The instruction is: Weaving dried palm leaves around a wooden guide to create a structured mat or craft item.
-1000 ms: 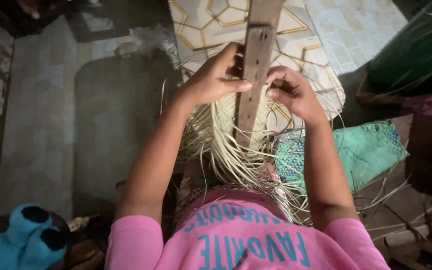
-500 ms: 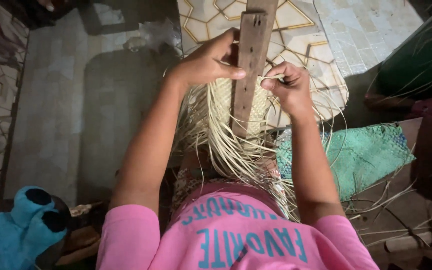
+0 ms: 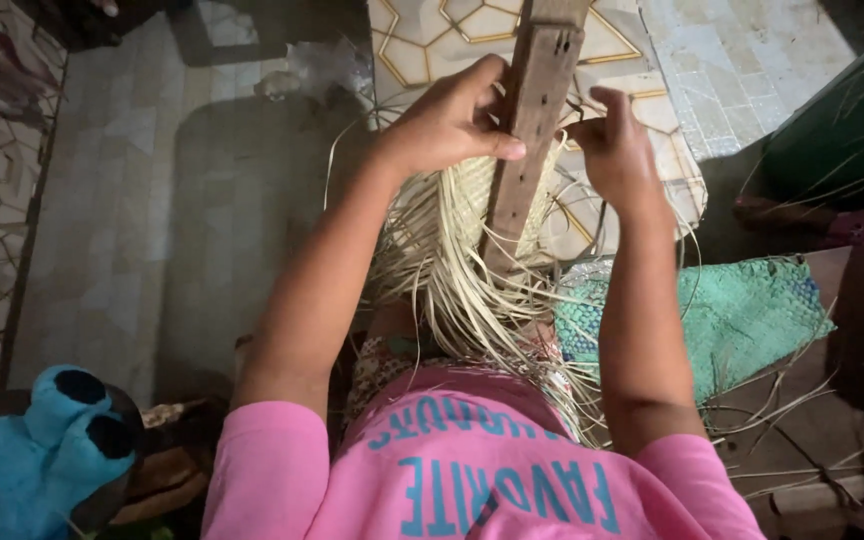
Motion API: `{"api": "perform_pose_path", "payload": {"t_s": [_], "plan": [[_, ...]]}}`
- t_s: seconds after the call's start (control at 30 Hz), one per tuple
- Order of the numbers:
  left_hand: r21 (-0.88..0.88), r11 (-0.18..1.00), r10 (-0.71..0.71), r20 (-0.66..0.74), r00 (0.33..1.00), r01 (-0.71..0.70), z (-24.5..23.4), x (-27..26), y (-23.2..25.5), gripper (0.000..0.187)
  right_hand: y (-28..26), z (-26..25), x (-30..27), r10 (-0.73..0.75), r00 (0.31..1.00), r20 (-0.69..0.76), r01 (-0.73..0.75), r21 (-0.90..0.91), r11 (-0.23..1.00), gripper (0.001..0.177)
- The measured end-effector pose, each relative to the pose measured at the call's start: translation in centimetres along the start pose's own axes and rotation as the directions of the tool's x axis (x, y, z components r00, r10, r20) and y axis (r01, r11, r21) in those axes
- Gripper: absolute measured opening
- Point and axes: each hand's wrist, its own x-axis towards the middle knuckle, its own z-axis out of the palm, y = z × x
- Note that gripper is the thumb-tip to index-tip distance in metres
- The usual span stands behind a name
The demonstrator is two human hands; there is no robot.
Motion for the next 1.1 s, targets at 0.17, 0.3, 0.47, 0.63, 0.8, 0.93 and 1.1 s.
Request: {"api": "perform_pose_path", "payload": {"t_s": [0.17, 0.3, 0.47, 0.63, 0.8, 0.93, 1.1], "plan": [[0.028, 0.999, 0.033, -0.013, 0.999, -0.033, 0.4, -0.2, -0.2, 0.062, -2.6, -1.1, 1.4, -0.065, 0.998, -0.005, 0.062, -0.240, 0.969, 0.022], [0.403, 0.915, 0.045, -0.050, 0.998, -0.021, 0.3, 0.4, 0.1, 0.078, -4.1, 0.5, 2.3, -0.270, 0.958, 0.096, 0.284, -0.171, 0.944, 0.029], [0.330, 0.936, -0.149, 0.050, 0.988, 0.124, -0.5, 0.8, 2.0, 0.072, -2.0, 1.2, 3.7, -0.306, 0.932, 0.194, 0.290, 0.109, 0.951, 0.025], [0.451, 0.882, -0.175, 0.035, 0.984, 0.141, -0.2, 0.6, 3.2, 0.062, 0.9, 2.0, 4.2, -0.344, 0.897, 0.277, 0.238, 0.354, 0.905, 0.021], [0.572, 0.795, -0.210, -0.051, 0.976, 0.201, 1.2, 0.5, 5.4, 0.052, 3.5, 2.2, 5.7, -0.388, 0.861, 0.328, 0.149, 0.568, 0.810, 0.018], [0.660, 0.691, -0.277, -0.132, 0.952, 0.293, 1.9, 0.4, 5.0, 0.032, 5.5, 3.0, 5.8, -0.311, 0.899, 0.308, 0.050, 0.634, 0.772, 0.016], [0.686, 0.641, -0.360, -0.127, 0.924, 0.343, 2.0, 0.0, 5.6, 0.039, 4.4, 3.2, 2.7, -0.131, 0.991, 0.003, 0.121, 0.365, 0.923, 0.023]]}}
